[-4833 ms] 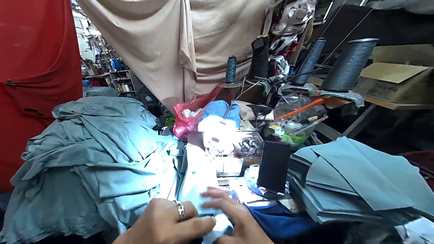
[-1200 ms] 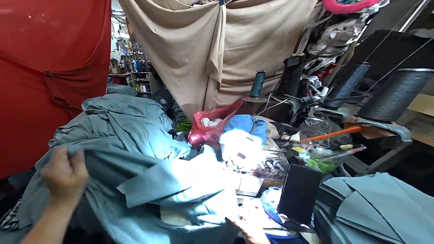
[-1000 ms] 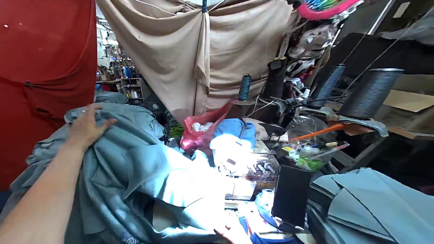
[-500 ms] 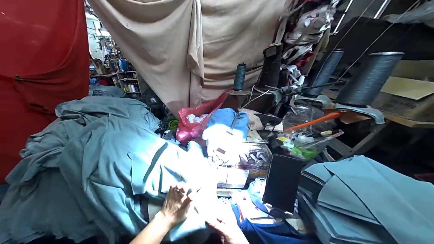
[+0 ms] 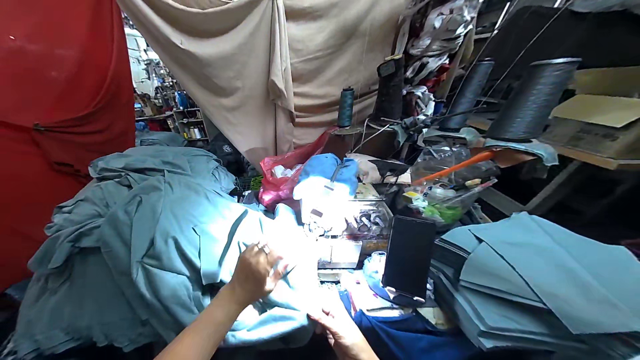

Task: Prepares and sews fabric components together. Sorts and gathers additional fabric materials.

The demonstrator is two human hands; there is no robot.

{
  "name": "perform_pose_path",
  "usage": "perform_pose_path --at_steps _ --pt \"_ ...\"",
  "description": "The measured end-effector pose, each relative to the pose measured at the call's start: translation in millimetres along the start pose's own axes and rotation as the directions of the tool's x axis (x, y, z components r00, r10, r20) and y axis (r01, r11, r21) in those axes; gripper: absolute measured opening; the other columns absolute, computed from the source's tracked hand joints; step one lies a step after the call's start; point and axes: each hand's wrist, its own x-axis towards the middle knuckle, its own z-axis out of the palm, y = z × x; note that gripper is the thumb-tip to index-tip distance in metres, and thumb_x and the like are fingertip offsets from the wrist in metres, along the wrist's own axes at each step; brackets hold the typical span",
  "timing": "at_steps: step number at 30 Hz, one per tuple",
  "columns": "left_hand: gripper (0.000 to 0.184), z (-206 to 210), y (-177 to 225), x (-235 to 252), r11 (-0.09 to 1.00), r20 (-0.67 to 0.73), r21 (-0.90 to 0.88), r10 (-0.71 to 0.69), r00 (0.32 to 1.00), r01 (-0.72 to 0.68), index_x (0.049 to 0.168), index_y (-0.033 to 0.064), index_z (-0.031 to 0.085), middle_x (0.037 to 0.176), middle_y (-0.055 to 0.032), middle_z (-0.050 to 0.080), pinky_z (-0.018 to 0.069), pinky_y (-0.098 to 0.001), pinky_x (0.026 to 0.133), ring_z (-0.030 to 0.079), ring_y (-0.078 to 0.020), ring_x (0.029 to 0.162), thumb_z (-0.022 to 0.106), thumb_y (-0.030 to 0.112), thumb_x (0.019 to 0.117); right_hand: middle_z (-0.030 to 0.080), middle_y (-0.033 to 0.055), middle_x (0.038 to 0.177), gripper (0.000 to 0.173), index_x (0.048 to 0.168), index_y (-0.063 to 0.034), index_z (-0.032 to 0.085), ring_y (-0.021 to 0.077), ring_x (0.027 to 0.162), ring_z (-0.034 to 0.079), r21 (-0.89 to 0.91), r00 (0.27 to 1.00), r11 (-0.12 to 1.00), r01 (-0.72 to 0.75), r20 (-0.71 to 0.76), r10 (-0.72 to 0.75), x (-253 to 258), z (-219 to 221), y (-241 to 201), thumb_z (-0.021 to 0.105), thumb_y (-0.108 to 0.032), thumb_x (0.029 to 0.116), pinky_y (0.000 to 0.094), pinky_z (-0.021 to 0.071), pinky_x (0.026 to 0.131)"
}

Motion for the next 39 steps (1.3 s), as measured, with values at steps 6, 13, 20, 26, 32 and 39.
perform_pose_path --at_steps 6,13,20,26,32,39 --pt "0.022 40 -1 -52 0.982 0.142 0.189 -0.06 0.988 0.033 0.098 0.0058 0.076 0.097 -0.0115 0.075 0.0603 -0.0451 0.071 0.073 -0.0296 0.086 0.061 0.018 0.0877 0.074 0.0025 0.086 0.01 0.101 -0.0036 0.068 0.0104 0.078 0.07 0.037 0.999 0.999 -0.013 0.042 0.012 -4 3 -12 0.067 -0.003 0.0917 0.0281 0.0593 0.073" --pt "0.023 0 -9 7 0.892 0.267 -0.167 -0.369 0.89 0.42 0.102 0.0006 0.077 0.096 -0.0148 0.074 0.058 -0.0456 0.088 0.073 -0.0282 0.092 0.058 0.014 0.1014 0.072 0.0017 0.085 0.011 0.103 -0.0036 0.064 0.0101 0.074 0.069 -0.023 0.999 0.999 -0.033 -0.011 0.033 0 -3 -6 0.065 -0.002 0.0916 0.0277 0.0584 0.067" --pt "0.027 -29 49 8 0.911 0.249 -0.411 0.086 0.965 0.025 0.095 0.0082 0.074 0.082 -0.0076 0.072 0.0591 -0.0377 0.064 0.07 -0.0197 0.071 0.057 0.027 0.104 0.075 0.0007 0.087 0.015 0.107 -0.0043 0.066 0.0092 0.077 0.072 -0.044 0.999 0.998 -0.052 -0.004 0.052 -6 -5 -9 0.067 -0.005 0.0921 0.0272 0.0602 0.071" --pt "0.023 -2 64 -34 0.945 0.146 -0.292 0.197 0.97 -0.148 0.092 0.0122 0.076 0.081 -0.0047 0.071 0.0559 -0.0308 0.057 0.068 -0.0159 0.066 0.059 0.024 0.1009 0.073 -0.0014 0.081 0.004 0.095 -0.0066 0.071 0.0071 0.074 0.069 -0.112 0.997 0.99 -0.081 0.009 0.083 -12 -15 4 0.07 -0.01 0.0925 0.0268 0.0578 0.071" --pt "0.024 26 60 -15 0.992 0.105 -0.087 0.098 0.99 -0.089 0.089 0.0121 0.077 0.08 -0.0043 0.072 0.0597 -0.035 0.065 0.071 -0.0183 0.073 0.059 0.026 0.0989 0.07 -0.0006 0.079 0.006 0.093 -0.0063 0.069 0.0075 0.072 0.067 -0.099 0.998 0.995 0.016 -0.063 -0.023 14 -7 -14 0.07 -0.012 0.0913 0.0255 0.0572 0.066" --pt "0.024 42 72 18 0.982 0.215 0.034 -0.19 0.958 0.187 0.084 0.0031 0.077 0.072 -0.0149 0.072 0.0604 -0.0498 0.062 0.075 -0.0331 0.071 0.064 0.02 0.0955 0.067 -0.0027 0.073 0.015 0.084 -0.0069 0.066 0.0052 0.067 0.064 -0.156 0.983 0.986 0.056 -0.163 -0.081 49 -1 -38 0.059 -0.002 0.0953 0.0232 0.0551 0.065"
